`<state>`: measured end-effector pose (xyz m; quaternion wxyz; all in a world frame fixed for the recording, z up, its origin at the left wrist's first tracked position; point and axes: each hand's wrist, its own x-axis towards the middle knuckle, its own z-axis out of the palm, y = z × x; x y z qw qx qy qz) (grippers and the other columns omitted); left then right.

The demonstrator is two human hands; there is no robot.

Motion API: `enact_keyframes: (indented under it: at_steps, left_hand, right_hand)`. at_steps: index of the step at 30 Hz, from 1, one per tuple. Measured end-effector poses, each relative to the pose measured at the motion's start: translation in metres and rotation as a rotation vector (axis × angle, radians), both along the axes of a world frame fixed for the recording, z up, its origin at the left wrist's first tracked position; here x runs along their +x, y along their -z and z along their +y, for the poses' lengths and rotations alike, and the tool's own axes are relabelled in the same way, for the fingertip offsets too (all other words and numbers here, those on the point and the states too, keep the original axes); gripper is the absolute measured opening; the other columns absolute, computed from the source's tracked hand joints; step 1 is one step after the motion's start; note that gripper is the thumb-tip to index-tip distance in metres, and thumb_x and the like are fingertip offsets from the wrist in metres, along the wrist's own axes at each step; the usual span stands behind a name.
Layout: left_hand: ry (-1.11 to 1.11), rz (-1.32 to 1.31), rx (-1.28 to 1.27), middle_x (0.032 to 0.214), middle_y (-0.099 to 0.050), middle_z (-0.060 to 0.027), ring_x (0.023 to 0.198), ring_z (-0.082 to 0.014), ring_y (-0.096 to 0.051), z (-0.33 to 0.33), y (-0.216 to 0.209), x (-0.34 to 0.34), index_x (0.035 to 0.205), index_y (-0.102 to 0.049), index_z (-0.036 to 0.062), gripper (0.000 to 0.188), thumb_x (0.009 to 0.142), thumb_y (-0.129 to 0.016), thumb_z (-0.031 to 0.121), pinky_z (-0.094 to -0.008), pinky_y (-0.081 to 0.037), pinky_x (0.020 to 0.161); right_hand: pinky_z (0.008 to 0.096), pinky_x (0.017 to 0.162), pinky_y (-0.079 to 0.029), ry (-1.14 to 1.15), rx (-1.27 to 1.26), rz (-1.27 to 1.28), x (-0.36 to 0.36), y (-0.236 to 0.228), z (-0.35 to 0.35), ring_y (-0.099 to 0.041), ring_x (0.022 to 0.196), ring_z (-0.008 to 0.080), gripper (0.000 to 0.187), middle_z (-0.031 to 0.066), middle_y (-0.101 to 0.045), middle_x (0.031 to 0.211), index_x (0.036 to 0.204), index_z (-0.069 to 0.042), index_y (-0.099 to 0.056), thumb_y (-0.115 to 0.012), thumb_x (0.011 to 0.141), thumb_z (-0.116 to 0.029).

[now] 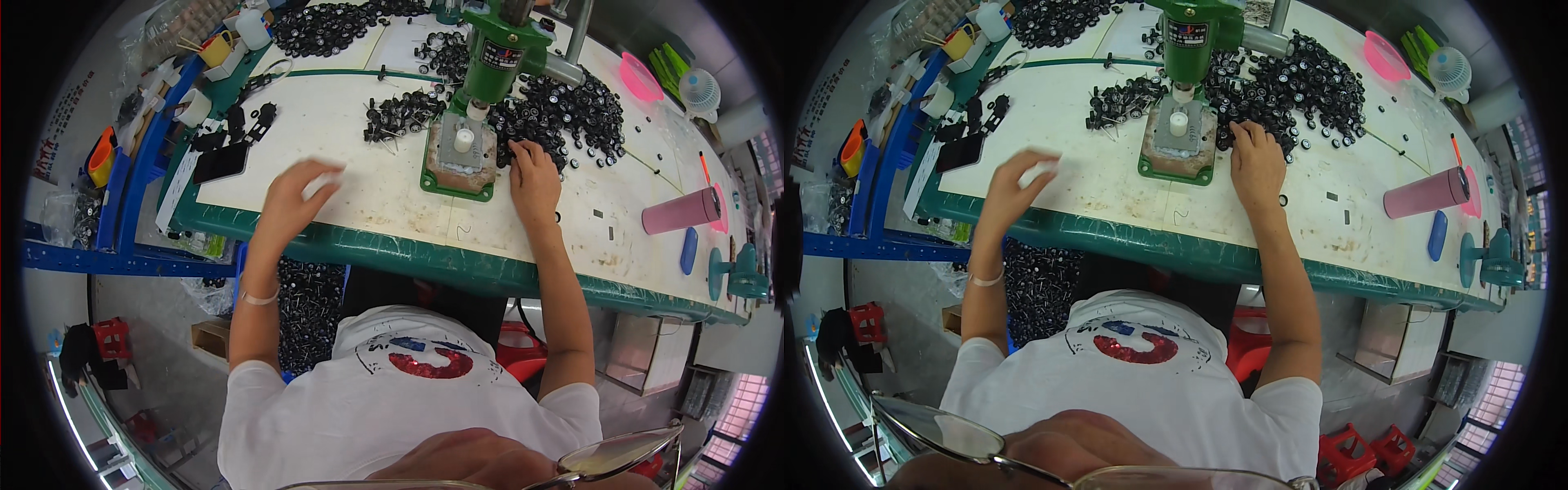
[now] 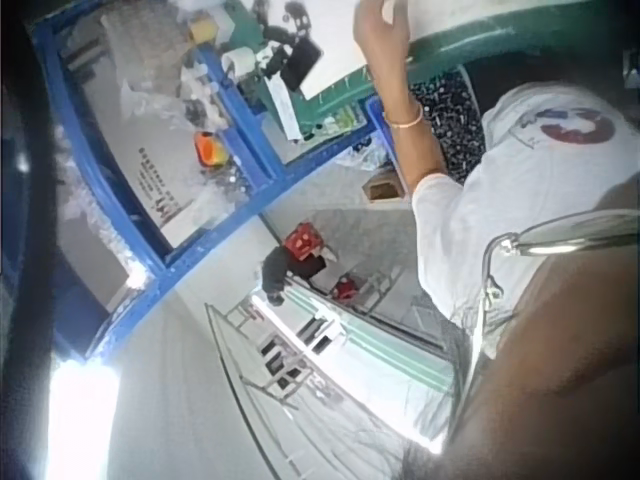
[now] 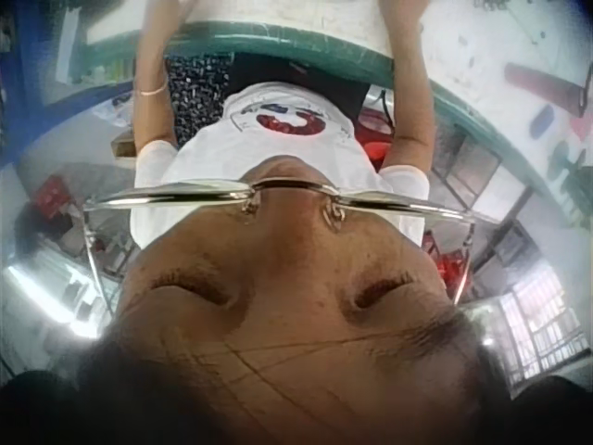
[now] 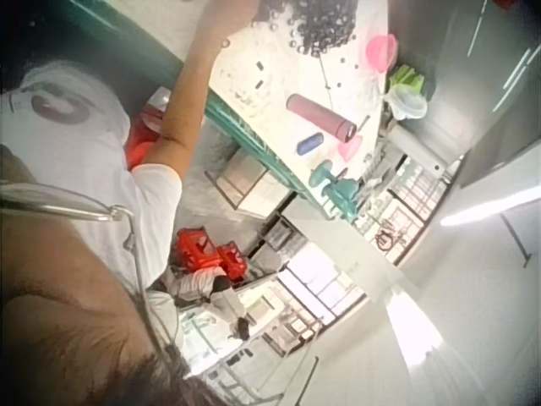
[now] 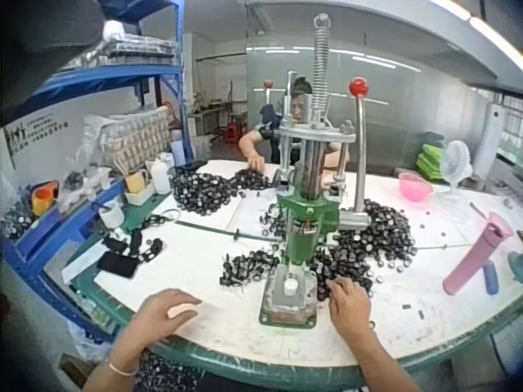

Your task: The person repeatedly places small black circular components onto a green press machine, operates the lever to press them, and then removes the finished items. The person handles the components one at a time, placing them into the press and then moving the completed pieces aside.

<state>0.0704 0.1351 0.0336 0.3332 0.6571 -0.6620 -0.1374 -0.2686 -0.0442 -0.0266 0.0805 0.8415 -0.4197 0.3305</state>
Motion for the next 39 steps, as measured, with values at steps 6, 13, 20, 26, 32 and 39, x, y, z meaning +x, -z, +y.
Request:
enact_keyframes:
  at_steps: [6,13,20,26,32,39]
  left_hand:
    - [-0.054,-0.173,-0.147,0.119,-0.060,-0.0072,0.102,-0.0264,-0.061,-0.100,0.045,-0.024,0.109,-0.067,0.0075,0.029,0.080,-0.068,0.012,-0.0358,-0.049,0.087]
    - [-0.028,-0.011,-0.164,0.114,-0.060,-0.0052,0.089,-0.0204,-0.063,-0.120,0.047,-0.061,0.098,-0.068,0.0071,0.023,0.076,-0.072,0.009,-0.0300,-0.052,0.072]
    - [0.069,0.125,-0.152,0.114,-0.060,-0.0047,0.095,-0.0156,-0.061,-0.124,0.039,-0.055,0.092,-0.069,0.0055,0.017,0.076,-0.070,0.001,-0.0270,-0.051,0.074]
    - [-0.030,0.448,-0.149,0.103,-0.067,-0.0039,0.093,-0.0110,-0.061,-0.124,0.036,-0.047,0.099,-0.071,0.0066,0.019,0.081,-0.069,0.002,-0.0245,-0.049,0.073]
    - [-0.080,0.281,-0.256,0.097,-0.069,-0.0021,0.080,-0.0096,-0.061,-0.116,0.054,-0.026,0.106,-0.070,0.0049,0.025,0.082,-0.071,0.010,-0.0225,-0.046,0.070]
    - [-0.155,0.435,-0.258,0.082,-0.067,-0.0019,0.074,-0.0069,-0.058,-0.088,0.045,-0.034,0.088,-0.069,0.0010,0.017,0.081,-0.076,0.016,-0.0200,-0.045,0.066]
  right_hand:
    - [0.0361,0.073,-0.046,-0.006,-0.006,-0.048,-0.002,0.002,0.002,-0.059,0.085,0.0235,0.024,0.0036,-0.062,0.105,0.107,-0.010,-0.065,-0.062,0.083,-0.008]
    - [0.0361,0.073,-0.046,-0.011,0.015,-0.060,0.000,-0.001,0.003,-0.059,0.086,0.0235,0.023,0.0040,-0.062,0.101,0.106,-0.010,-0.065,-0.063,0.083,-0.008]
    - [0.0360,0.071,-0.045,0.000,0.051,-0.110,0.000,-0.003,0.006,-0.059,0.084,0.0233,0.019,0.0042,-0.061,0.099,0.101,-0.009,-0.064,-0.064,0.083,-0.008]
    - [0.0349,0.070,-0.044,-0.040,0.051,-0.148,-0.003,0.000,0.002,-0.059,0.079,0.0236,0.013,0.0030,-0.062,0.095,0.091,-0.008,-0.060,-0.066,0.080,-0.007]
    - [0.0345,0.068,-0.044,-0.085,0.125,-0.226,-0.002,-0.003,0.007,-0.058,0.073,0.0234,0.015,0.0032,-0.062,0.095,0.095,-0.009,-0.062,-0.067,0.081,-0.006]
    - [0.0274,0.063,-0.049,-0.242,0.271,-0.479,0.004,-0.010,0.010,-0.059,0.073,0.0158,0.018,0.0077,-0.059,0.098,0.103,-0.004,-0.064,-0.063,0.086,-0.001]
